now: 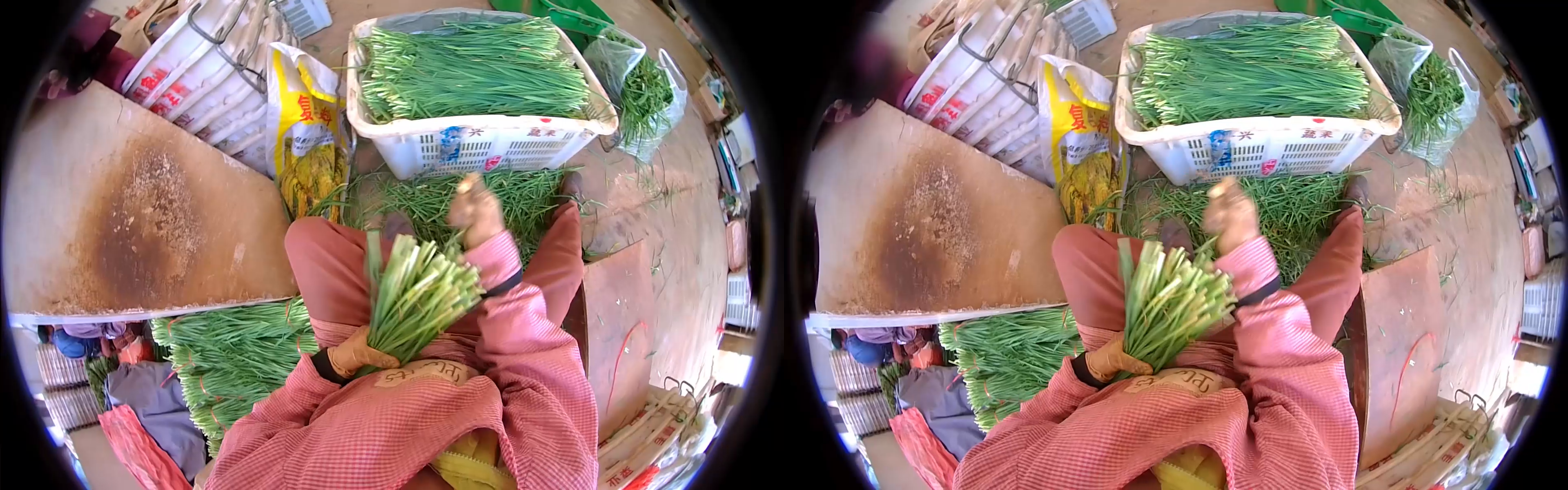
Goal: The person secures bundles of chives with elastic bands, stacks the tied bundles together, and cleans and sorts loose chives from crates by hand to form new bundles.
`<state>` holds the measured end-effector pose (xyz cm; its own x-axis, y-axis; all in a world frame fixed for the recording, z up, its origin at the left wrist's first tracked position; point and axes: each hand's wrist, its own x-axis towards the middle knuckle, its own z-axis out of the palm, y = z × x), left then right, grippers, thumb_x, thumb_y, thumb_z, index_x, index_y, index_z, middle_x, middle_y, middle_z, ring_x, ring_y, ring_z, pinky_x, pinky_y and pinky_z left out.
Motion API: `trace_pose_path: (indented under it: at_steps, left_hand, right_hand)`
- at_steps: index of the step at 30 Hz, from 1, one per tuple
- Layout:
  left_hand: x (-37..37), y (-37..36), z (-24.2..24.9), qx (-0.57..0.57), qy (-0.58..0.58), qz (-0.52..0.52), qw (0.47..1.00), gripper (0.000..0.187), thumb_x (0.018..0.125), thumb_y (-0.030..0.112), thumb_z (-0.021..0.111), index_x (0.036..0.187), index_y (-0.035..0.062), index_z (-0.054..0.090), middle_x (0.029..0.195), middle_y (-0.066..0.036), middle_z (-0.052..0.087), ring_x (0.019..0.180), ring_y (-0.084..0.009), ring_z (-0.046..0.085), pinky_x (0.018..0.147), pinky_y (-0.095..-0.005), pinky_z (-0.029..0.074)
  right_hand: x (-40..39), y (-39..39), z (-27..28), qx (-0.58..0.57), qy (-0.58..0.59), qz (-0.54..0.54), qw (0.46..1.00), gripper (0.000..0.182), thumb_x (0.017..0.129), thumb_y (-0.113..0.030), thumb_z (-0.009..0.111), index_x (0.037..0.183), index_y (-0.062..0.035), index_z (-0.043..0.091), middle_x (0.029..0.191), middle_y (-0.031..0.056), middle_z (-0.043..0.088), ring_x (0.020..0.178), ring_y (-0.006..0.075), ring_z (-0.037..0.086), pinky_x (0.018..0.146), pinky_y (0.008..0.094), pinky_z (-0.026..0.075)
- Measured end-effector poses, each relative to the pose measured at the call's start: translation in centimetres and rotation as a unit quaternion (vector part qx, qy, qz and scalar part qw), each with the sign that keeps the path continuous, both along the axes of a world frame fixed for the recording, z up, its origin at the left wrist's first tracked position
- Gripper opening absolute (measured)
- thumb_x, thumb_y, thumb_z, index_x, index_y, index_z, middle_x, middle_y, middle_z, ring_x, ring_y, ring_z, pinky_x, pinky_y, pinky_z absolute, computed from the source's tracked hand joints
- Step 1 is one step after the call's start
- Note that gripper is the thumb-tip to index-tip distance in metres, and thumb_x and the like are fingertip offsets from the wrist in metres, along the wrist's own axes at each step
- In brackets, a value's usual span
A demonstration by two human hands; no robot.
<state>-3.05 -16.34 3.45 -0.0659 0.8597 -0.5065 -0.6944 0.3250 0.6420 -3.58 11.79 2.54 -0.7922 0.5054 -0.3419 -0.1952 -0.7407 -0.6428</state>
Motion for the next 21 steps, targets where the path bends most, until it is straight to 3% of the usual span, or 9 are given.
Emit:
trace_pose_path:
  at_steps: [4,7,10,11,14,15,17,18,21]
  left_hand:
    - [0.8,-1.3,-1.0,-0.044,0.039,0.141,0.988,0.050,0.069,-0.003,0.068,0.115,0.0026,0.049,0.105,-0.006,0.057,0.092,-0.0143,0.055,0.080,-0.0262,0.044]
    - [1.2,-1.3,-1.6,-0.059,0.056,0.188,0.979,0.046,0.069,-0.007,0.066,0.111,0.0020,0.051,0.100,-0.006,0.060,0.086,-0.0145,0.058,0.076,-0.0250,0.048]
    - [1.6,-0.9,-1.3,-0.059,0.062,0.196,0.977,0.045,0.068,-0.009,0.065,0.110,0.0016,0.052,0.100,-0.007,0.059,0.087,-0.0148,0.058,0.076,-0.0254,0.048]
    - [1.7,-0.9,-1.3,-0.064,0.074,0.188,0.977,0.045,0.068,-0.009,0.065,0.110,0.0014,0.052,0.100,-0.007,0.059,0.086,-0.0148,0.058,0.076,-0.0256,0.048]
    - [1.7,-0.8,-1.2,-0.054,0.094,0.194,0.975,0.043,0.069,-0.008,0.066,0.109,0.0014,0.053,0.100,-0.007,0.060,0.085,-0.0144,0.058,0.075,-0.0256,0.048]
    - [1.7,-0.8,-1.1,-0.041,0.098,0.207,0.973,0.042,0.069,-0.008,0.066,0.108,0.0015,0.053,0.100,-0.006,0.060,0.085,-0.0141,0.058,0.075,-0.0255,0.048]
    - [1.8,-1.1,-1.1,-0.050,0.107,0.213,0.970,0.042,0.069,-0.008,0.065,0.108,0.0018,0.053,0.099,-0.006,0.060,0.085,-0.0138,0.058,0.075,-0.0256,0.047]
    - [1.9,-1.2,-1.1,-0.057,0.114,0.210,0.969,0.041,0.070,-0.008,0.065,0.108,0.0022,0.054,0.099,-0.005,0.060,0.085,-0.0134,0.057,0.076,-0.0257,0.047]
    - [2.5,-0.2,-0.8,-0.045,0.148,0.219,0.963,0.040,0.070,-0.007,0.064,0.108,0.0020,0.054,0.098,-0.004,0.060,0.085,-0.0129,0.057,0.076,-0.0260,0.046]
  right_hand:
    - [1.4,4.2,-0.1,0.201,-0.112,-0.069,0.971,0.033,0.089,-0.032,0.047,0.069,-0.0066,0.056,0.044,-0.0070,0.035,0.033,0.0035,0.026,0.029,0.0209,0.020]
    - [4.9,0.4,3.2,0.353,-0.117,0.070,0.926,0.024,0.087,-0.026,0.051,0.072,-0.0084,0.058,0.047,-0.0039,0.045,0.036,0.0039,0.030,0.032,0.0200,0.026]
    - [7.6,-4.5,3.6,0.419,-0.131,0.302,0.846,0.025,0.077,-0.030,0.064,0.081,-0.0052,0.061,0.075,0.0070,0.059,0.065,0.0152,0.054,0.056,0.0277,0.047]
    - [7.7,-5.9,3.6,0.369,-0.217,0.391,0.815,0.029,0.076,-0.032,0.065,0.083,-0.0043,0.060,0.074,0.0067,0.058,0.065,0.0148,0.053,0.057,0.0269,0.048]
    - [8.3,-5.1,0.1,0.069,-0.068,0.427,0.899,0.029,0.081,-0.032,0.059,0.087,-0.0044,0.056,0.063,0.0008,0.054,0.054,0.0118,0.051,0.045,0.0238,0.042]
    - [8.2,-5.8,4.0,-0.049,-0.124,0.183,0.974,0.027,0.084,-0.033,0.055,0.085,-0.0057,0.054,0.059,-0.0015,0.050,0.048,0.0091,0.047,0.040,0.0221,0.037]
    - [8.3,-4.0,5.7,-0.179,0.062,0.049,0.981,0.026,0.086,-0.033,0.051,0.081,-0.0077,0.054,0.052,-0.0033,0.046,0.041,0.0050,0.040,0.035,0.0186,0.033]
    - [8.2,-1.1,3.6,-0.181,0.293,0.165,0.924,0.027,0.086,-0.034,0.051,0.078,-0.0085,0.055,0.050,-0.0028,0.046,0.038,0.0035,0.039,0.035,0.0168,0.033]
    - [7.0,-2.5,5.7,0.393,0.040,0.218,0.892,0.033,0.084,-0.037,0.052,0.086,-0.0051,0.057,0.053,-0.0006,0.052,0.039,0.0055,0.044,0.034,0.0204,0.037]
